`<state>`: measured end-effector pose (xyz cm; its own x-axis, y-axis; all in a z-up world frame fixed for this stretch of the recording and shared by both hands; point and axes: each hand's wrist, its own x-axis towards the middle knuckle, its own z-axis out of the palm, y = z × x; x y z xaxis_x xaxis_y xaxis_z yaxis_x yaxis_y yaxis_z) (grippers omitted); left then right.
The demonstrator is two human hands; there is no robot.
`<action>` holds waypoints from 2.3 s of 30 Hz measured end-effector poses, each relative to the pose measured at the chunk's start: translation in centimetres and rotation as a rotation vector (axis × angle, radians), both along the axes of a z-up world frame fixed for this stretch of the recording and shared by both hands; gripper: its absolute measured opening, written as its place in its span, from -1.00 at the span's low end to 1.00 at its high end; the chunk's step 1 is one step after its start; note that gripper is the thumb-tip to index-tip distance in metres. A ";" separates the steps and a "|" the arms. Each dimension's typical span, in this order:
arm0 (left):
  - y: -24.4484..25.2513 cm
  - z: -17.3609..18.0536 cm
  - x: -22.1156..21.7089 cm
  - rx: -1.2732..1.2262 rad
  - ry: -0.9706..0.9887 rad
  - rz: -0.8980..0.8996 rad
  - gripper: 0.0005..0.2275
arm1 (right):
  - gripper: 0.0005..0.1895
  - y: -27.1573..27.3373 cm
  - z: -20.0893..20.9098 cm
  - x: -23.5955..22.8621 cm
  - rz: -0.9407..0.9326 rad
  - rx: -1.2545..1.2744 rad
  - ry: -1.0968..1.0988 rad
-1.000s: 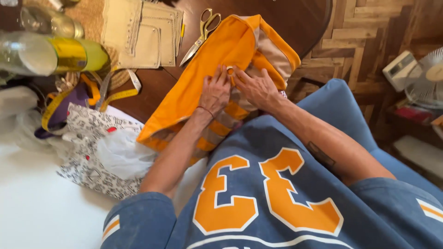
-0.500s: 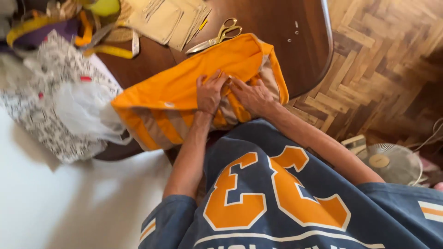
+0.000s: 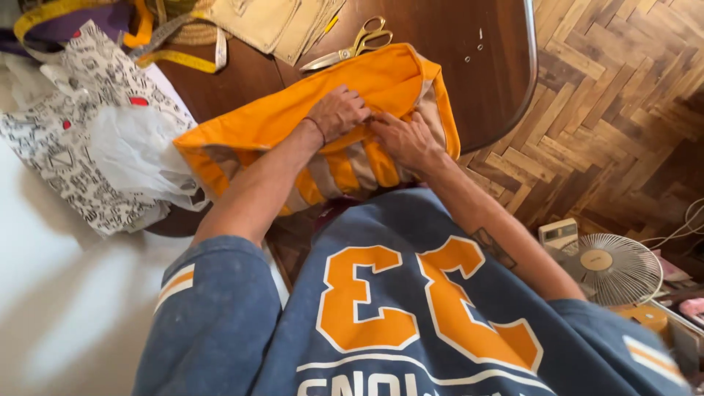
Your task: Inspecting and finishing a handmade striped bag by checking grommets and folding the material
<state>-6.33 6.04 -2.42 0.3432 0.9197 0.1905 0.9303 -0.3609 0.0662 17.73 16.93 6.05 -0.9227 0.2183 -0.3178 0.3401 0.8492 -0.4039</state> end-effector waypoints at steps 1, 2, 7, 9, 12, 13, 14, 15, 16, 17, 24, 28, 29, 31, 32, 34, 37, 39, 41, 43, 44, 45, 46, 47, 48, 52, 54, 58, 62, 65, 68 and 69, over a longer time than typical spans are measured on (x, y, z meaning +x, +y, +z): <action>0.1 0.3 -0.4 0.006 0.005 -0.010 -0.90 | -0.65 0.2 -0.5 -0.4 -0.010 0.006 0.005; 0.0 0.6 -0.6 -0.001 -0.030 -0.025 -0.91 | -0.73 0.2 -1.0 -0.7 -0.093 -0.047 0.100; 0.1 1.8 -1.6 -0.020 -0.092 -0.054 -0.89 | -0.85 -1.1 -5.7 -2.3 -0.413 -0.041 0.265; -0.5 2.5 -1.5 -0.029 -0.119 -0.044 -0.88 | -0.89 -1.3 -6.4 -2.4 -0.384 0.018 0.298; -0.4 1.0 -2.0 -0.018 -0.169 -0.050 -0.86 | -0.88 -1.6 -3.5 -2.2 -0.213 0.113 0.353; -0.2 0.5 -2.1 -0.015 -0.169 -0.052 -0.86 | -0.88 -1.0 -3.1 -2.4 -0.215 0.116 0.354; -0.2 0.1 -2.2 -0.034 -0.174 -0.064 -0.86 | -0.89 -0.5 -2.6 -2.7 -0.120 0.167 0.344; -0.1 -0.4 -2.4 -0.052 -0.180 -0.076 -0.86 | -0.90 0.0 -2.2 -3.0 -0.024 0.217 0.333; -0.4 -0.1 -2.4 -0.053 -0.183 -0.078 -0.86 | -0.90 -0.2 -2.8 -3.0 -0.026 0.217 0.330; -0.7 0.2 -2.3 -0.093 -0.227 -0.070 -0.86 | -0.90 -0.3 -3.2 -2.9 0.004 0.310 0.359; -0.4 1.5 -1.0 -0.126 -0.252 0.011 -0.85 | -0.75 -0.5 -1.0 -2.4 -0.194 0.005 0.214; -2.1 3.4 0.7 -0.189 -0.286 0.251 -0.89 | -0.75 0.1 -2.3 -3.0 -0.350 -0.135 0.242; -2.1 2.4 0.6 -0.172 -0.382 0.338 -0.90 | -0.69 0.7 -2.2 -3.3 -0.369 -0.168 0.215; -3.5 1.1 2.1 -0.173 -0.496 0.437 -0.87 | -0.63 0.3 -1.5 -2.5 -0.380 -0.218 0.162; -3.6 0.8 2.3 -0.159 -0.616 0.503 -0.92 | -0.62 0.5 -1.0 -2.6 -0.358 -0.225 0.146; -3.6 0.4 2.9 -0.140 -0.736 0.577 -0.93 | -0.62 0.7 -0.4 -2.6 -0.327 -0.232 0.129; -3.4 -0.1 3.5 -0.105 -0.727 0.663 -0.95 | -0.58 1.1 -0.2 -3.1 -0.297 -0.222 0.157; -3.4 -0.8 3.7 -0.072 -0.646 0.615 -0.90 | -0.68 1.2 -0.6 -2.9 -0.260 -0.195 0.141; -3.1 2.6 3.8 -0.034 -0.491 0.517 -0.87 | -0.70 1.3 -0.3 -2.9 -0.250 -0.192 0.136; -2.7 4.1 3.5 0.015 -0.327 0.422 -0.85 | -0.71 1.6 0.0 -2.7 -0.230 -0.184 0.144; -2.6 3.9 2.7 0.059 -0.250 0.284 -0.84 | -0.73 1.6 0.0 -2.8 -0.223 -0.177 0.138; -2.4 3.7 2.0 0.101 -0.172 0.146 -0.82 | -0.75 1.7 0.1 -2.9 -0.216 -0.169 0.132; -2.0 2.7 1.5 0.103 -0.172 0.140 -0.82 | -0.75 1.5 0.4 -3.0 -0.220 -0.167 0.133; -1.5 1.7 1.1 0.137 -0.112 0.046 -0.84 | -0.78 1.4 0.7 -3.0 -0.233 -0.159 0.149; -1.4 0.7 0.9 0.166 -0.055 -0.044 -0.85 | -0.81 1.1 1.0 -2.8 -0.243 -0.155 0.162; -1.6 -2.3 1.7 0.087 -0.108 -0.043 -0.86 | -0.87 0.9 0.1 -2.6 -0.271 -0.161 0.142; -1.3 -2.7 1.6 -0.025 -0.105 -0.014 -0.84 | -0.84 1.3 -1.8 -3.2 -0.263 -0.117 0.156; -1.1 3.7 1.8 -0.073 -0.222 0.037 -0.74 | -0.77 5.8 0.5 -6.4 -0.174 -0.189 0.137; -1.3 2.3 1.8 -0.232 -0.166 0.039 -0.94 | -0.69 11.9 1.9 -12.3 -0.171 0.024 0.454; -1.5 3.4 2.0 -0.252 -0.181 0.046 -0.90 | -0.34 13.7 1.1 -13.8 0.081 0.142 0.337; -1.4 3.2 1.7 -0.264 -0.185 0.087 -0.89 | -0.41 14.6 0.4 -14.7 0.205 0.220 0.262; -1.7 2.8 1.9 -0.255 -0.179 0.099 -0.89 | -0.51 14.4 0.2 -14.7 0.238 0.297 0.263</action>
<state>-4.39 4.30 0.35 0.2313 0.9729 -0.0006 0.9255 -0.2198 0.3084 3.05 31.37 6.30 -0.9991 0.0370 -0.0220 0.0403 0.9832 -0.1781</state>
